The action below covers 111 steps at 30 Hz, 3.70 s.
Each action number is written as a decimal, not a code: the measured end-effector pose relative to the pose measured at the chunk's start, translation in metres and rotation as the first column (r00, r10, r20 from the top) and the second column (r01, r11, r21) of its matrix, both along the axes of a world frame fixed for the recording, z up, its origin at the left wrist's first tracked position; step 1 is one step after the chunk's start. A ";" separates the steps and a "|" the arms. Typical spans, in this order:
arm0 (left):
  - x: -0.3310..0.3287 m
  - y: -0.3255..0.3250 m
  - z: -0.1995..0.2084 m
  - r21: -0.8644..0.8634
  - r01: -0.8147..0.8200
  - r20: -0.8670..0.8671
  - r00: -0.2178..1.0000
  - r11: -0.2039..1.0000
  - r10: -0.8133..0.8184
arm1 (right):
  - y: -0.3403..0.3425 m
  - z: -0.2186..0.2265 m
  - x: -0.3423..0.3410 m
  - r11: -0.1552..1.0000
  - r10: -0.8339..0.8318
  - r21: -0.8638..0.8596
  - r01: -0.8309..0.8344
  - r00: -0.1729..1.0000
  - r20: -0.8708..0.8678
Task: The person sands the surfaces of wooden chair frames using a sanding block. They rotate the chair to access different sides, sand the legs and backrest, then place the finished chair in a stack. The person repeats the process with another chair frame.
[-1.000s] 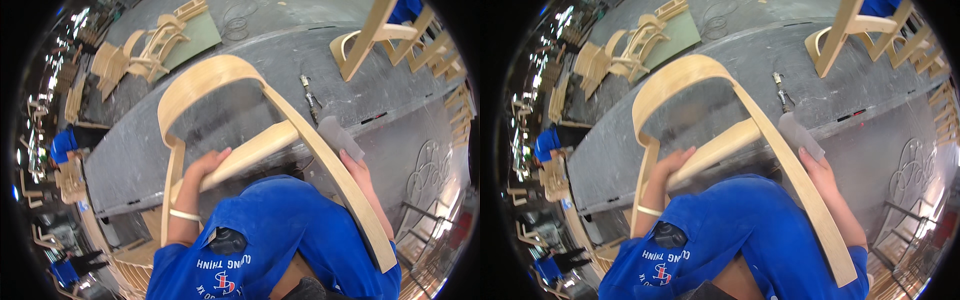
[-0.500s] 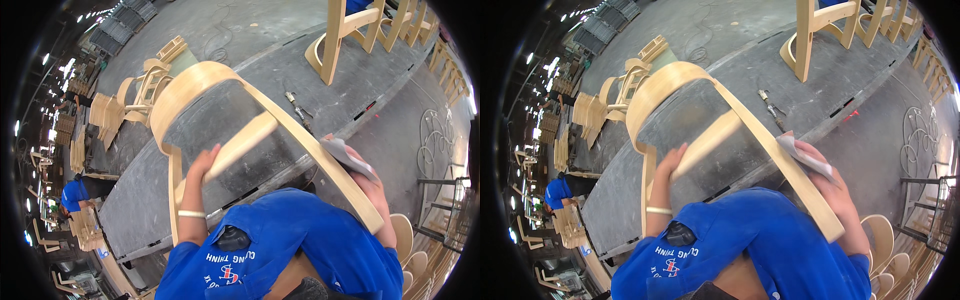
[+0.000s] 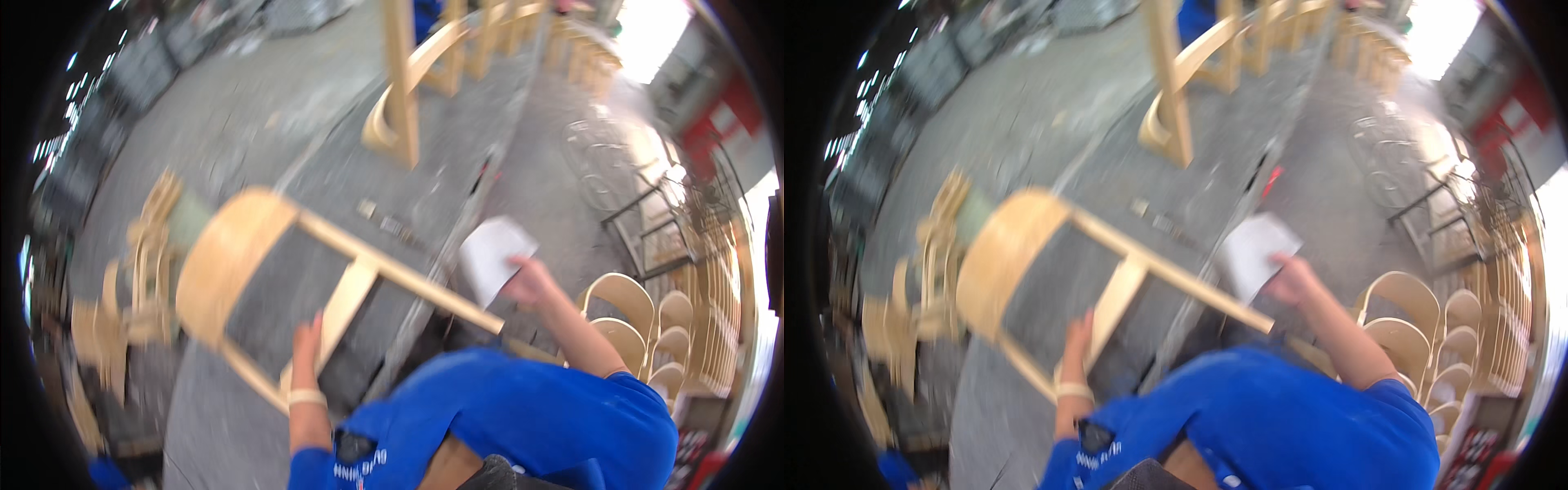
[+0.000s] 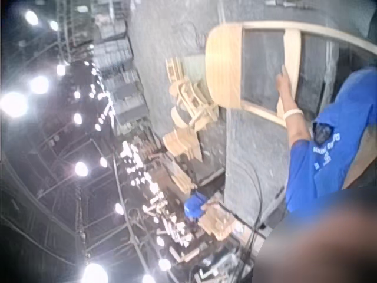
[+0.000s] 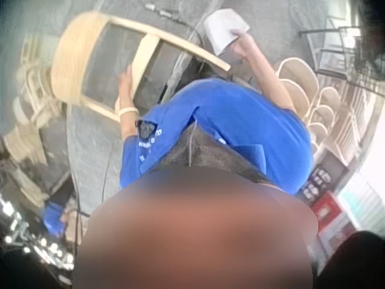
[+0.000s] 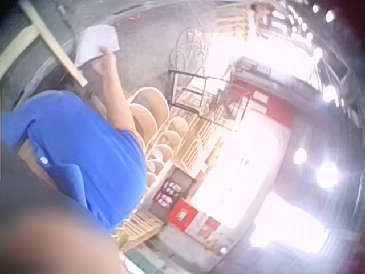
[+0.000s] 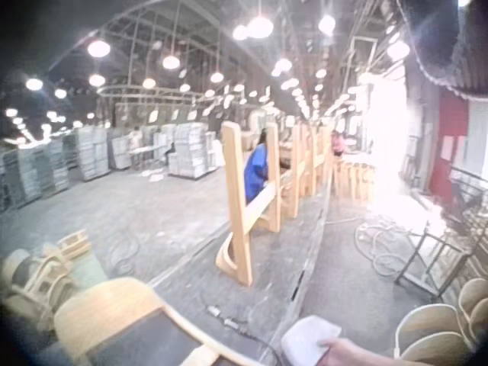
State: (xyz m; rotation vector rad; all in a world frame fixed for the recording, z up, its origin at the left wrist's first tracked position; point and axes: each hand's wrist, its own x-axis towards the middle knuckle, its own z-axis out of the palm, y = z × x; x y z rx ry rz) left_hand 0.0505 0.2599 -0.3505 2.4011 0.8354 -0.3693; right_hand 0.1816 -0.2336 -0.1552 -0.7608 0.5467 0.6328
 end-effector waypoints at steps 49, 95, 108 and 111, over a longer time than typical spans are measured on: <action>-0.236 -0.039 -0.010 0.281 -0.585 0.365 0.798 0.761 0.478 | 0.385 -0.202 -0.105 0.454 0.851 -0.882 0.129 0.231 0.472; 0.026 -0.083 0.002 0.574 0.353 0.180 0.826 0.739 -0.534 | 0.207 -0.198 0.005 0.101 0.993 -0.915 0.391 0.011 0.115; 0.051 -0.090 -0.005 0.530 0.304 0.113 0.900 0.792 -0.421 | 0.208 -0.201 0.002 0.070 0.997 -0.923 0.379 0.008 0.079; 0.075 -0.106 -0.015 0.562 0.223 0.304 0.840 0.796 -0.450 | 0.209 -0.201 0.001 0.062 0.997 -0.924 0.377 0.010 0.071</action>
